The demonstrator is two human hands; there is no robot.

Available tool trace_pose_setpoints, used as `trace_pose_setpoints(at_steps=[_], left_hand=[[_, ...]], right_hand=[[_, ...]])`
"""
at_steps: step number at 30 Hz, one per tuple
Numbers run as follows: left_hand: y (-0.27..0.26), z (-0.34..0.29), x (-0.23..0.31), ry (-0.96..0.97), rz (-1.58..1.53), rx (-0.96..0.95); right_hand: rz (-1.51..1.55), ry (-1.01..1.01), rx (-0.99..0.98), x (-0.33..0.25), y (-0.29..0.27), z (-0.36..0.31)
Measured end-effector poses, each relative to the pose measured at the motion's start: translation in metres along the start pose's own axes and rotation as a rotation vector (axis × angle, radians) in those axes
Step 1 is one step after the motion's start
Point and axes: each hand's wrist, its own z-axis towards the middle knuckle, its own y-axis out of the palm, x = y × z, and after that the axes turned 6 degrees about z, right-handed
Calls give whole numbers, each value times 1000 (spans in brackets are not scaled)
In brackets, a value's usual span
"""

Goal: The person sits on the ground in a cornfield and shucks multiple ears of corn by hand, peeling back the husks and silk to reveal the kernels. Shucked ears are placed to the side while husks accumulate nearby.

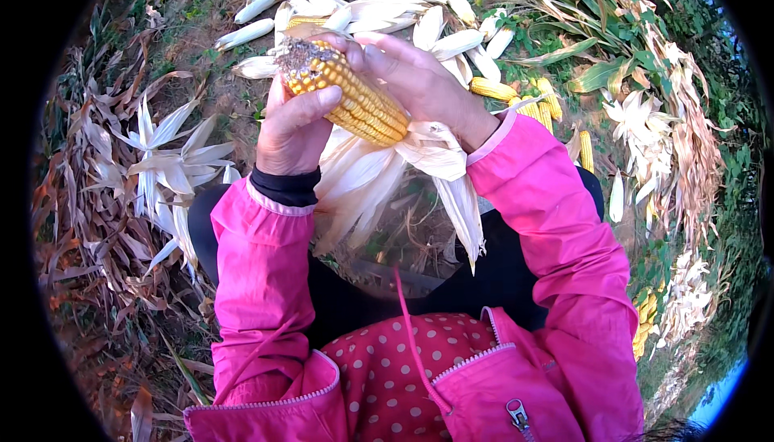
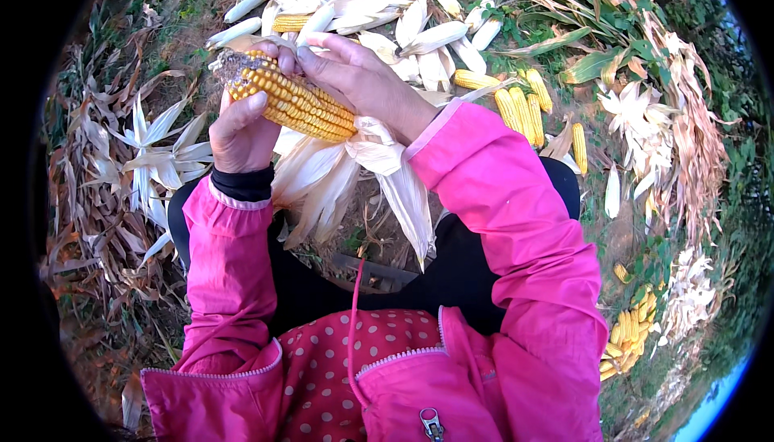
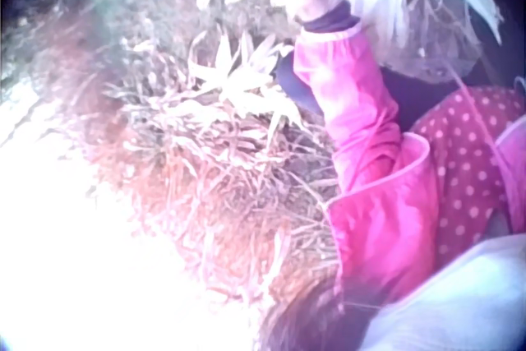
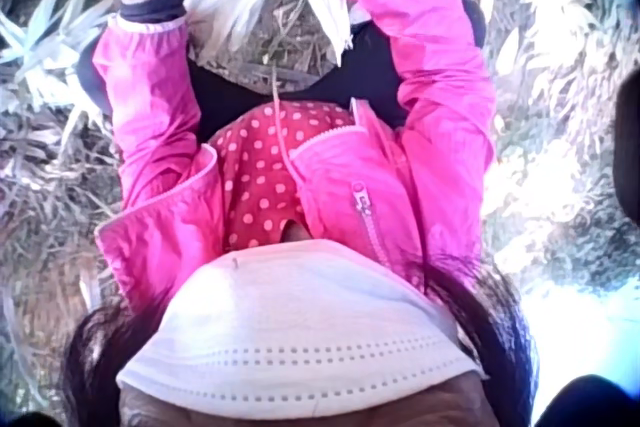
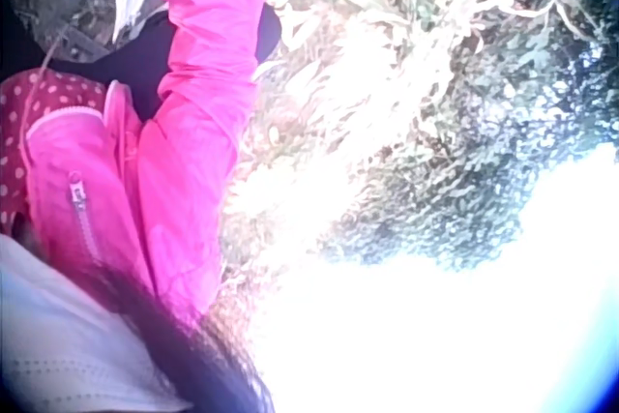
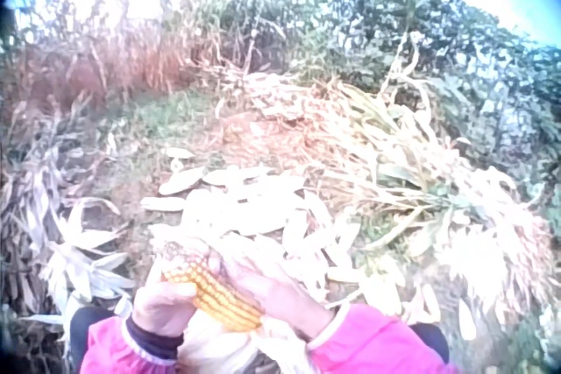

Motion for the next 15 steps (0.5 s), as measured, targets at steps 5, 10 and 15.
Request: trace_pose_setpoints(at_steps=[5, 10, 15], left_hand=[[3, -1, 2, -26, -39, 4], [2, -3, 6, -33, -104, 106], [-8, 0, -1, -13, -104, 70]], right_hand=[[46, 72, -244, 2, -10, 8], [-121, -21, -178, -2, 0, 2], [-249, -67, 12, 4, -5, 2]])
